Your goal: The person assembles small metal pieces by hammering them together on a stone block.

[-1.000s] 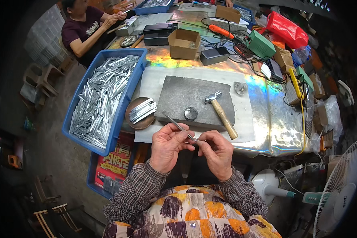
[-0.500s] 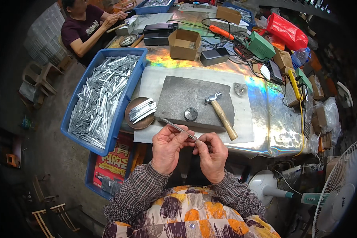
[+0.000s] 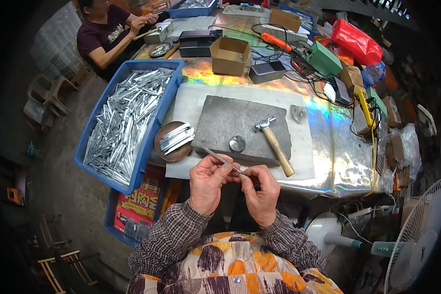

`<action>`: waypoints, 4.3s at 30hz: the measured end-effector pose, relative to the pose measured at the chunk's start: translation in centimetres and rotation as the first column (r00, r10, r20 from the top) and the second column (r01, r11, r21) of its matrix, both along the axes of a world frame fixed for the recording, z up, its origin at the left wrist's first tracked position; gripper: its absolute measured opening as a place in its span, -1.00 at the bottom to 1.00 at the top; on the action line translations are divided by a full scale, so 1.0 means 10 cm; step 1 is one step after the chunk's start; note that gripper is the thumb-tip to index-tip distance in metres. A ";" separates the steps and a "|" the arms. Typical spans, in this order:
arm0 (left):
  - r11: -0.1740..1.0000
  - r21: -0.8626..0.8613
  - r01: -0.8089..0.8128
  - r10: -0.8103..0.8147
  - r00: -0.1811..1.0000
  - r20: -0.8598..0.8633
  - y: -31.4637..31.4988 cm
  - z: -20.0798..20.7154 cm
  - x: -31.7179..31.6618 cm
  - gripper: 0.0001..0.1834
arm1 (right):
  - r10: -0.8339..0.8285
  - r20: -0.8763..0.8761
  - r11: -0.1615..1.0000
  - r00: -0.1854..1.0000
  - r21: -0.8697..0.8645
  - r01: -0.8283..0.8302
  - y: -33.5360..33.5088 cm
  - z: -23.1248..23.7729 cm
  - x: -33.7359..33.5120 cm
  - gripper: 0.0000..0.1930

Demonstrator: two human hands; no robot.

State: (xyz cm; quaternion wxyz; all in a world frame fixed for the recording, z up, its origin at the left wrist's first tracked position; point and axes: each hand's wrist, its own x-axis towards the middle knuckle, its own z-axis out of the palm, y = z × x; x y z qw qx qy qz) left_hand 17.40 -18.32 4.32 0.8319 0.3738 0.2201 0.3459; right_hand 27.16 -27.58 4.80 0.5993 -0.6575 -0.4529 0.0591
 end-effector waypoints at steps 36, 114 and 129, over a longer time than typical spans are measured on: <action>0.514 0.858 0.006 0.393 0.887 -0.242 0.49 -0.09 0.36 -0.94 | 0.022 0.105 0.993 0.994 -0.120 -0.009 -0.16 -0.06 0.42 -0.90; 0.335 0.939 -0.081 0.534 0.837 -0.118 0.42 -0.09 0.41 -0.89 | 0.103 0.434 0.935 0.895 -0.349 0.062 -0.35 0.47 0.49 -0.73; 0.930 0.350 -0.111 0.151 0.984 -0.090 0.53 -0.01 0.27 -0.83 | -0.137 0.514 0.935 0.847 -0.214 0.282 -0.40 0.04 0.67 -0.69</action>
